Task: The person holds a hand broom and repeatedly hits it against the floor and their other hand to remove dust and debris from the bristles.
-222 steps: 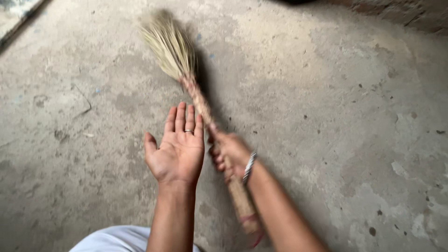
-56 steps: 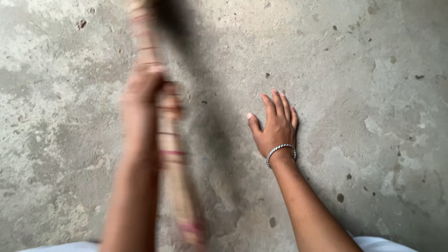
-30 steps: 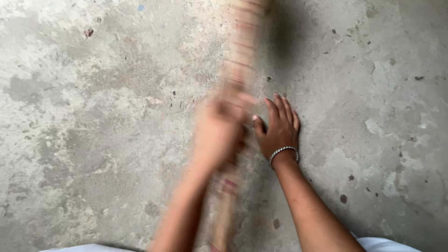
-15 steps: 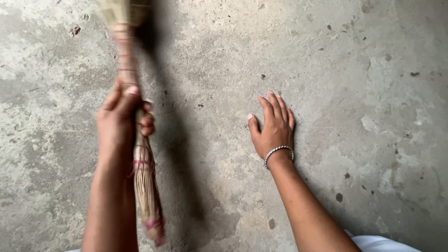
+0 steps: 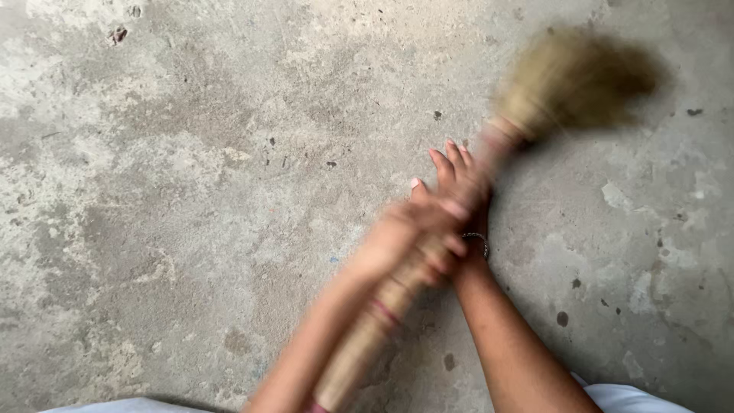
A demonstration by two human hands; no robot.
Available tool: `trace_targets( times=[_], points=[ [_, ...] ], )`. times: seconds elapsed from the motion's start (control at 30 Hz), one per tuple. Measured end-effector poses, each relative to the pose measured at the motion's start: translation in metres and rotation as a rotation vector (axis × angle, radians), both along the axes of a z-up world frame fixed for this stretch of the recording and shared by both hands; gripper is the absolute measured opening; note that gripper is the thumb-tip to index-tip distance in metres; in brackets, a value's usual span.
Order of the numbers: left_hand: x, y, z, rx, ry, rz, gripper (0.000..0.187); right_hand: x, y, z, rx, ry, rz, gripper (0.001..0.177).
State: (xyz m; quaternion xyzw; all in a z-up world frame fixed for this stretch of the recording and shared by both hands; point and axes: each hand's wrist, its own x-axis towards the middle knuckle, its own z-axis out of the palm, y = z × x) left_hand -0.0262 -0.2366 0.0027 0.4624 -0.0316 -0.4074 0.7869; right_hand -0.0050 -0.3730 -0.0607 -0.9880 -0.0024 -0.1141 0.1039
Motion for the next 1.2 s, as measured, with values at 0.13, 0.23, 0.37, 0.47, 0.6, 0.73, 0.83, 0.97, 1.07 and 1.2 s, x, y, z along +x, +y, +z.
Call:
trace_targets(
  times=[0.13,0.23,0.37,0.47,0.6,0.73,0.83,0.97,1.07,1.2],
  points=[
    [0.039,0.110,-0.004,0.164,0.025,0.465,0.027,0.002,0.004,0.005,0.016,0.022,-0.019,0.054],
    [0.046,0.176,0.004,0.053,-0.045,0.847,0.029,0.002,0.007,0.009,0.020,0.045,-0.034,0.055],
    [0.041,0.158,0.012,0.151,-0.076,0.993,0.024,0.003,0.006,0.007,0.021,0.054,-0.033,0.054],
    [0.030,0.081,0.019,0.258,-0.149,0.650,0.021,0.002,0.004,0.005,0.012,0.017,-0.017,0.054],
    [-0.019,-0.012,0.032,0.065,-0.078,0.015,0.024,0.001,-0.004,-0.001,0.028,0.011,0.054,0.057],
    [0.002,0.011,0.007,0.073,0.025,-0.037,0.035,0.011,-0.012,-0.008,0.029,0.006,0.039,0.061],
    [0.036,0.089,0.004,0.256,-0.132,0.332,0.036,0.003,-0.002,-0.005,0.033,0.045,-0.004,0.057],
    [0.045,0.166,0.023,0.307,-0.016,0.761,0.032,0.003,0.007,0.009,0.004,0.082,-0.048,0.055],
    [0.045,0.162,0.027,0.349,-0.122,0.982,0.025,0.004,0.009,0.011,0.002,0.095,-0.053,0.056],
    [0.037,0.079,0.034,0.362,-0.123,0.583,0.018,0.003,0.007,0.010,0.004,0.042,-0.008,0.054]
  ],
)
